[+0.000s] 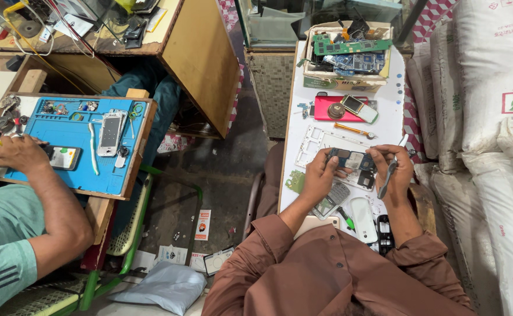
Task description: The person sits at a repair bench and repairs a mobile phone, holding the phone in one hand while using a pry tool and screwdriver to open the casing, work on the internal board, and reassemble the housing. They set the phone down and pick it up repeatedly while handling small components and other phones on the bench.
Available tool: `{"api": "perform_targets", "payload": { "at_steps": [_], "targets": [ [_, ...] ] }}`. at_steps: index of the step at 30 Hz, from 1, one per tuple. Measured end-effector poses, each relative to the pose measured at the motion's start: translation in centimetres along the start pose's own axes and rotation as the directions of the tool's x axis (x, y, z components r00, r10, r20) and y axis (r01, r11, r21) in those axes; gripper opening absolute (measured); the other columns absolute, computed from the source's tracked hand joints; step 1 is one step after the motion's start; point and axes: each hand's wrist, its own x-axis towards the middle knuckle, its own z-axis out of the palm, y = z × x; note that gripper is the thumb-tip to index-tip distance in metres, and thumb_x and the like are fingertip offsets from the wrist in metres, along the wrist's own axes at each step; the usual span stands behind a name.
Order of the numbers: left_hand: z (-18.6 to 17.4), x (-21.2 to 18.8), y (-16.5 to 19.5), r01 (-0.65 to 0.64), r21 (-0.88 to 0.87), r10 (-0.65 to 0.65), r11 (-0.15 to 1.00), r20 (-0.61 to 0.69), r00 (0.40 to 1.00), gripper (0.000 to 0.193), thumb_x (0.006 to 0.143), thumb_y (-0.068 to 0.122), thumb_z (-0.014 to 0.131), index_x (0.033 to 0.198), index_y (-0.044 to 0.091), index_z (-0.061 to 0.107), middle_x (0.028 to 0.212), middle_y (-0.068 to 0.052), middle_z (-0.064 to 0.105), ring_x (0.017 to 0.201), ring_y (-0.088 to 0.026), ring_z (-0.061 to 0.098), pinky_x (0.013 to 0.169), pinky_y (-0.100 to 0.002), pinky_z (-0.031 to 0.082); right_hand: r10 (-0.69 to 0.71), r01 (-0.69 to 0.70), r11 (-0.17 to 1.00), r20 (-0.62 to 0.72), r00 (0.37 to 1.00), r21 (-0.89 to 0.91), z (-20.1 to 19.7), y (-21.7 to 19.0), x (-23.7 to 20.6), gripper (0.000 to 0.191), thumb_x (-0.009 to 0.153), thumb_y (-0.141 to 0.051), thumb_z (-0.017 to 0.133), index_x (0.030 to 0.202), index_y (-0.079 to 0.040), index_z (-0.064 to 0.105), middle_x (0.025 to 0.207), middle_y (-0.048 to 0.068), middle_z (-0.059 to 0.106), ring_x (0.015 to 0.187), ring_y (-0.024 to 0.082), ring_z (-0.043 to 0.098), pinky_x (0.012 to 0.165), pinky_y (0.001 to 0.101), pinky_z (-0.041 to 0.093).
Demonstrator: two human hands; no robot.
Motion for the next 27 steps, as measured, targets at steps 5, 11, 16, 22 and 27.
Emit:
{"api": "perform_targets", "payload": {
  "at_steps": [5, 11, 16, 22, 27],
  "targets": [
    [0.0, -0.1, 0.2, -0.008, -0.006, 0.008, 1.000, 0.005, 1.000, 0.032, 0.112, 0.016, 0.046, 0.133, -0.008, 0.050, 0.106, -0.016, 0.073, 0.090, -0.019, 0.075, 0.073, -0.028, 0.062, -0.048, 0.049, 0.998, 0.050, 0.998, -0.025, 0.0, -0.3, 0.0, 0.014, 0.107, -0.004, 0.066, 0.118, 0.003, 0.059, 0.109, 0.014, 0.070, 0.106, 0.016, 0.068, 0.097, 0.0283, 0.053],
    [0.2, 0.0, 0.2, 0.002, -0.001, -0.002, 1.000, -0.002, 1.000, 0.032, 0.112, 0.017, 0.047, 0.132, -0.008, 0.051, 0.106, -0.016, 0.073, 0.090, -0.019, 0.075, 0.073, -0.029, 0.063, -0.062, 0.061, 0.998, 0.069, 0.996, 0.006, 0.0, -0.4, 0.0, 0.014, 0.109, -0.009, 0.062, 0.118, 0.001, 0.058, 0.109, 0.015, 0.071, 0.107, 0.017, 0.068, 0.102, 0.0319, 0.052],
    [0.0, -0.2, 0.5, 0.002, -0.021, -0.002, 1.000, 0.007, 1.000, 0.036, 0.113, 0.021, 0.046, 0.133, -0.008, 0.050, 0.105, -0.017, 0.073, 0.090, -0.020, 0.075, 0.074, -0.029, 0.062, -0.060, 0.062, 0.998, 0.085, 0.995, -0.010, 0.4, -1.3, 0.2, 0.014, 0.109, -0.009, 0.064, 0.118, 0.001, 0.059, 0.110, 0.015, 0.071, 0.107, 0.016, 0.068, 0.103, 0.0300, 0.053],
    [0.0, -0.1, 0.7, -0.011, -0.065, 0.012, 0.998, 0.010, 1.000, 0.038, 0.113, 0.024, 0.045, 0.133, -0.008, 0.048, 0.109, -0.016, 0.072, 0.092, -0.020, 0.076, 0.074, -0.029, 0.062, -0.058, 0.080, 0.935, 0.073, 0.996, -0.346, 0.4, -3.7, 0.3, 0.012, 0.108, -0.006, 0.064, 0.117, 0.001, 0.060, 0.112, 0.013, 0.073, 0.105, 0.014, 0.069, 0.097, 0.0268, 0.054],
    [0.1, -0.1, 0.3, -0.006, -0.052, 0.006, 0.999, 0.003, 1.000, 0.038, 0.112, 0.023, 0.045, 0.134, -0.008, 0.049, 0.107, -0.017, 0.072, 0.091, -0.021, 0.076, 0.074, -0.029, 0.062, -0.073, 0.103, 0.917, 0.092, 0.993, -0.385, 0.4, -3.8, -0.3, 0.012, 0.108, -0.007, 0.064, 0.116, 0.001, 0.062, 0.114, 0.011, 0.074, 0.106, 0.012, 0.068, 0.094, 0.0256, 0.054]
  ]
}}
